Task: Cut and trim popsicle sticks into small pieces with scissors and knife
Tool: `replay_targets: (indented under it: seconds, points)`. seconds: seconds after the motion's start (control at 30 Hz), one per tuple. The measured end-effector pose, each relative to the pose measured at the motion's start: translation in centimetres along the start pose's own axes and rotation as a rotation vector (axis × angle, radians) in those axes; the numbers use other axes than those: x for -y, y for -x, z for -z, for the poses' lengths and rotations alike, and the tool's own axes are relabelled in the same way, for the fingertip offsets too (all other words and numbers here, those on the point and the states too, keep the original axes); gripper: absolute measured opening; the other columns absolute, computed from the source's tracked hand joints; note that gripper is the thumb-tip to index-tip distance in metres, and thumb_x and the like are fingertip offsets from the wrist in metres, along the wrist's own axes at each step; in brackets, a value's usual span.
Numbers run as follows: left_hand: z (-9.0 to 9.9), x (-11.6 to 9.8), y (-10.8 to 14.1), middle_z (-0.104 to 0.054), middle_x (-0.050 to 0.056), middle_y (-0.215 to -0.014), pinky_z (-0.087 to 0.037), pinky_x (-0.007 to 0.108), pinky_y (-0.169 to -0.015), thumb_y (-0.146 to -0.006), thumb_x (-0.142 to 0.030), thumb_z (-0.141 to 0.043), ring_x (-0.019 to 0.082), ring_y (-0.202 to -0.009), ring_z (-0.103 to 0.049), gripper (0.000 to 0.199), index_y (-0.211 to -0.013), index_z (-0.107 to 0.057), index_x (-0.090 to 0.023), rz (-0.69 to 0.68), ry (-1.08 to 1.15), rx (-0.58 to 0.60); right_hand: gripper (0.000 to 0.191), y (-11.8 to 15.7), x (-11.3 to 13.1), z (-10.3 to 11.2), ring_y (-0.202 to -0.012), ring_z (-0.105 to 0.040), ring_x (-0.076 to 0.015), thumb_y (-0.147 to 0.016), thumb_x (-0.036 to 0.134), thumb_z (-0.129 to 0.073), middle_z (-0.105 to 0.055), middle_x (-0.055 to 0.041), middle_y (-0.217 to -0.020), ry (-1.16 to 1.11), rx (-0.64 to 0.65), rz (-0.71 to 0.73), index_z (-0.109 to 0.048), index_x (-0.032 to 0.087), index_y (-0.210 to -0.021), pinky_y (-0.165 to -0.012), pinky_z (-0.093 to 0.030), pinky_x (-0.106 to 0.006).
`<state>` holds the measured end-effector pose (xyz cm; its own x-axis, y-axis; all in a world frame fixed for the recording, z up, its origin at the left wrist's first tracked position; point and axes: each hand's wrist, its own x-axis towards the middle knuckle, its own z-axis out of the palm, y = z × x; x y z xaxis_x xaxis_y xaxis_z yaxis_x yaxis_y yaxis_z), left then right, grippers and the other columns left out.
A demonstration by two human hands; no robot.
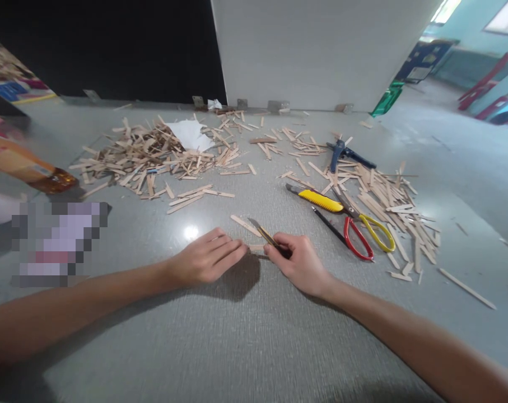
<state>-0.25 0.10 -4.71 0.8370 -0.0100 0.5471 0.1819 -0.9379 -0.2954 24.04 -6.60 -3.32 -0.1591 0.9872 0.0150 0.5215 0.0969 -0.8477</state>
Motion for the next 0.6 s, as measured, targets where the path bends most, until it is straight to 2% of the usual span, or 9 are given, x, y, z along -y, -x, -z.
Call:
replay_targets:
  seconds: [0.23,0.47,0.6]
  points:
    - [0.27,0.16,-0.81,-0.071,0.005,-0.074,-0.054,0.032,-0.072,-0.11,-0.003,-0.045,0.019,-0.069,-0.067,0.03,-0.099,-0.072,-0.009,-0.102,-0.106,0.093,0.047,0.02,0.06,0.09,-0.059,-0.027,-0.0125,-0.1,0.052,-0.056,-0.027,0.0066,-0.065,0.009,0.016,0.004,-0.035,0.027,-0.066,-0.052,-0.025,-0.027]
    - [0.18,0.35,-0.64,-0.074,0.008,-0.078,-0.052,0.034,-0.074,-0.107,-0.002,-0.053,0.021,-0.073,-0.07,0.019,-0.103,-0.071,-0.009,-0.088,-0.028,0.11,0.048,0.05,0.06,0.08,-0.06,-0.027,-0.0128,-0.1,0.054,-0.056,-0.027,0.0065,-0.064,0.006,0.025,-0.003,-0.035,0.027,-0.066,-0.053,-0.025,-0.028]
    - [0.27,0.15,-0.92,-0.072,0.006,-0.075,-0.051,0.034,-0.071,-0.108,-0.001,-0.048,0.022,-0.07,-0.067,0.026,-0.099,-0.07,-0.011,-0.064,-0.068,0.164,0.048,0.05,0.11,0.04,-0.06,-0.028,-0.0127,-0.1,0.053,-0.055,-0.028,0.0063,-0.064,0.019,0.05,0.009,-0.034,0.027,-0.065,-0.053,-0.026,-0.028]
